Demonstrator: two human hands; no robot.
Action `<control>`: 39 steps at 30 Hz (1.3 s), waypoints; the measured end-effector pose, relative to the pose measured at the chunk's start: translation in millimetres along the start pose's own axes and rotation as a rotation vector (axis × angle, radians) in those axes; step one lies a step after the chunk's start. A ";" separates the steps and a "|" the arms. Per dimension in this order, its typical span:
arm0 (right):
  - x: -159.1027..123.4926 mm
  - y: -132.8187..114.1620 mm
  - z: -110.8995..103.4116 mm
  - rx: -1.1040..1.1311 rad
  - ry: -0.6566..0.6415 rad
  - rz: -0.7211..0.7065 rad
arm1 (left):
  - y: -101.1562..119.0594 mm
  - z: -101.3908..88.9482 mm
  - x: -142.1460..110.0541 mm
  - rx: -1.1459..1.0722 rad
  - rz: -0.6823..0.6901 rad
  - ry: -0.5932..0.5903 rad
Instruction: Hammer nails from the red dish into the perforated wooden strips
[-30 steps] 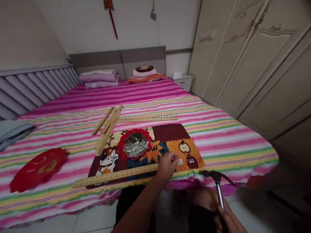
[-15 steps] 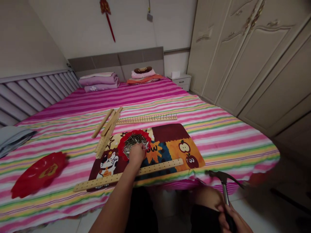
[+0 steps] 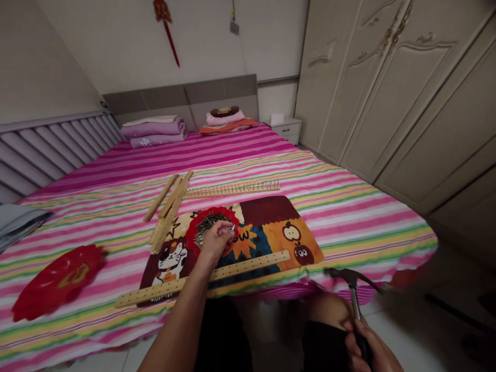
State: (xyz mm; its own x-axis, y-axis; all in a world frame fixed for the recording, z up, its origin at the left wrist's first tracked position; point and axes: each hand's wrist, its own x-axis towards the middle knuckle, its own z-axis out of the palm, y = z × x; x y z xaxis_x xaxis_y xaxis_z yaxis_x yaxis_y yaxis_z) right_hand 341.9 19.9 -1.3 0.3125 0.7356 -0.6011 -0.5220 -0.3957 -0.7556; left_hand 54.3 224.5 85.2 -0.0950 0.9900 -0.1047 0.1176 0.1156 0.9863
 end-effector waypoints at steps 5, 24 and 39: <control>-1.1 -3.4 0.9 0.002 0.004 -0.006 | 13.6 14.2 -14.2 -0.128 -0.158 -0.118; -3.2 -5.0 1.5 0.028 -0.052 -0.039 | -27.9 110.1 -47.5 -0.073 -0.093 -0.120; -4.5 -5.6 1.6 -0.017 -0.033 -0.046 | -30.8 119.3 -52.8 0.331 0.133 -0.096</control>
State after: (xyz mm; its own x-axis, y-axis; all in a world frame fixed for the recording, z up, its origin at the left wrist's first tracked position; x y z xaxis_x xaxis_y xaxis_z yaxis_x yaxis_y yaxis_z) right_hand 342.2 19.7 6.0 0.3096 0.7706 -0.5571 -0.4942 -0.3701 -0.7866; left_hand 173.5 178.4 45.1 0.0340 0.9994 -0.0054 0.4374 -0.0101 0.8992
